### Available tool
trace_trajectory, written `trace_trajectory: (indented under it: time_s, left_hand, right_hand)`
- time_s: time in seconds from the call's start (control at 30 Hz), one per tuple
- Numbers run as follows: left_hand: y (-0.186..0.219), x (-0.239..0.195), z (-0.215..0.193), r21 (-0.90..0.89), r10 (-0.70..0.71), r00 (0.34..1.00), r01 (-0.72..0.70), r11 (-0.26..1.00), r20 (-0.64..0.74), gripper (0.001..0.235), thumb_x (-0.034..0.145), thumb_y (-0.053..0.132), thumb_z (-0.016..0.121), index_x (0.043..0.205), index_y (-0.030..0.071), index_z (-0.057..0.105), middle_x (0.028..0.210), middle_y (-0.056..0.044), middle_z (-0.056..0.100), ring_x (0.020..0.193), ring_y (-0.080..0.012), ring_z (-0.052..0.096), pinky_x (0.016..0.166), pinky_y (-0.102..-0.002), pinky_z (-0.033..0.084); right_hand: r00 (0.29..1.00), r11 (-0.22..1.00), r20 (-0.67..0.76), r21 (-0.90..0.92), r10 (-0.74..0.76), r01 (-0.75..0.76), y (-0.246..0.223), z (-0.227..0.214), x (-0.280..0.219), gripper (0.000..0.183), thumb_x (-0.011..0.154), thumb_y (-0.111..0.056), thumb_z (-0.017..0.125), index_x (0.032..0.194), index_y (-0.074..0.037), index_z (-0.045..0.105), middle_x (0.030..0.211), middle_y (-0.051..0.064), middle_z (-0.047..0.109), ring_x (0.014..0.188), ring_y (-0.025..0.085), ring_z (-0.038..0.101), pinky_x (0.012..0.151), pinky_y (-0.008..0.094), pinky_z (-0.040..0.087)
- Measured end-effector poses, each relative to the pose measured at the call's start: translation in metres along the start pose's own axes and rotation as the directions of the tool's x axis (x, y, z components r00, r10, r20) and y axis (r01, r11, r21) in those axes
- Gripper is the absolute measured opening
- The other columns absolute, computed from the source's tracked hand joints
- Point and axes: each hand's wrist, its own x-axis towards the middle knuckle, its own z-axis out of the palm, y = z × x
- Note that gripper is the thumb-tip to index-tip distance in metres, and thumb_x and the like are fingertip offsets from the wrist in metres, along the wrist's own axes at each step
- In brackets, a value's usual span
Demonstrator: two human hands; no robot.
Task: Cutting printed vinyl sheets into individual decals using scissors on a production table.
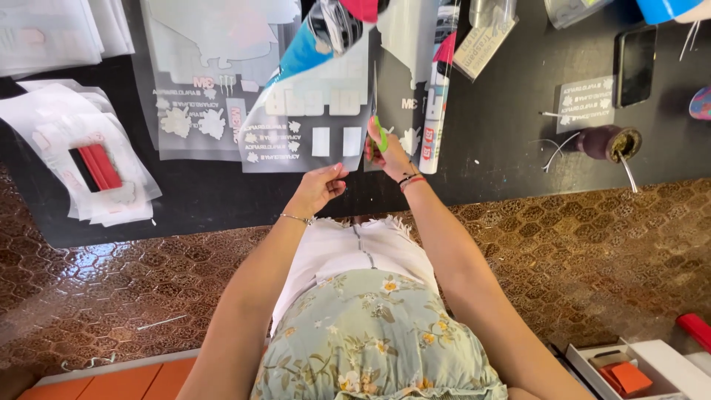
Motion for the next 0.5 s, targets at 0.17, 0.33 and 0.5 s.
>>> trace_trajectory:
  time_s: [0.17, 0.33, 0.5]
  left_hand:
    - [0.001, -0.003, -0.004, -0.006, -0.034, 0.999, 0.034, 0.999, 0.011, 0.021, 0.096, 0.023, 0.081, 0.11, 0.01, 0.075, 0.103, -0.011, 0.082, 0.069, -0.0174, 0.078, 0.08, -0.04, 0.068]
    - [-0.005, -0.003, -0.007, -0.054, -0.054, 0.998, 0.055, 0.997, 0.021, 0.019, 0.096, 0.021, 0.08, 0.109, 0.008, 0.075, 0.1, -0.014, 0.081, 0.071, -0.0213, 0.078, 0.079, -0.043, 0.068]
    - [-0.005, -0.009, -0.005, -0.058, -0.111, 0.994, 0.11, 0.992, -0.004, 0.021, 0.096, 0.019, 0.08, 0.111, 0.006, 0.074, 0.102, -0.016, 0.081, 0.074, -0.0227, 0.079, 0.082, -0.045, 0.067]
  right_hand:
    - [0.999, 1.0, -0.026, 0.011, 0.029, -0.029, -0.022, -0.009, 0.036, 0.065, 0.09, -0.075, 0.068, 0.078, -0.012, 0.059, 0.062, 0.001, 0.057, 0.055, 0.012, 0.062, 0.039, 0.014, 0.031]
    - [0.998, 0.999, -0.052, 0.004, 0.034, -0.034, -0.048, -0.01, 0.06, 0.064, 0.091, -0.07, 0.072, 0.077, -0.009, 0.059, 0.061, 0.004, 0.056, 0.055, 0.014, 0.062, 0.039, 0.015, 0.03]
    - [0.996, 0.999, -0.079, -0.019, 0.043, -0.044, -0.06, -0.017, 0.09, 0.067, 0.089, -0.07, 0.075, 0.071, -0.007, 0.06, 0.057, 0.008, 0.055, 0.051, 0.017, 0.061, 0.04, 0.016, 0.029]
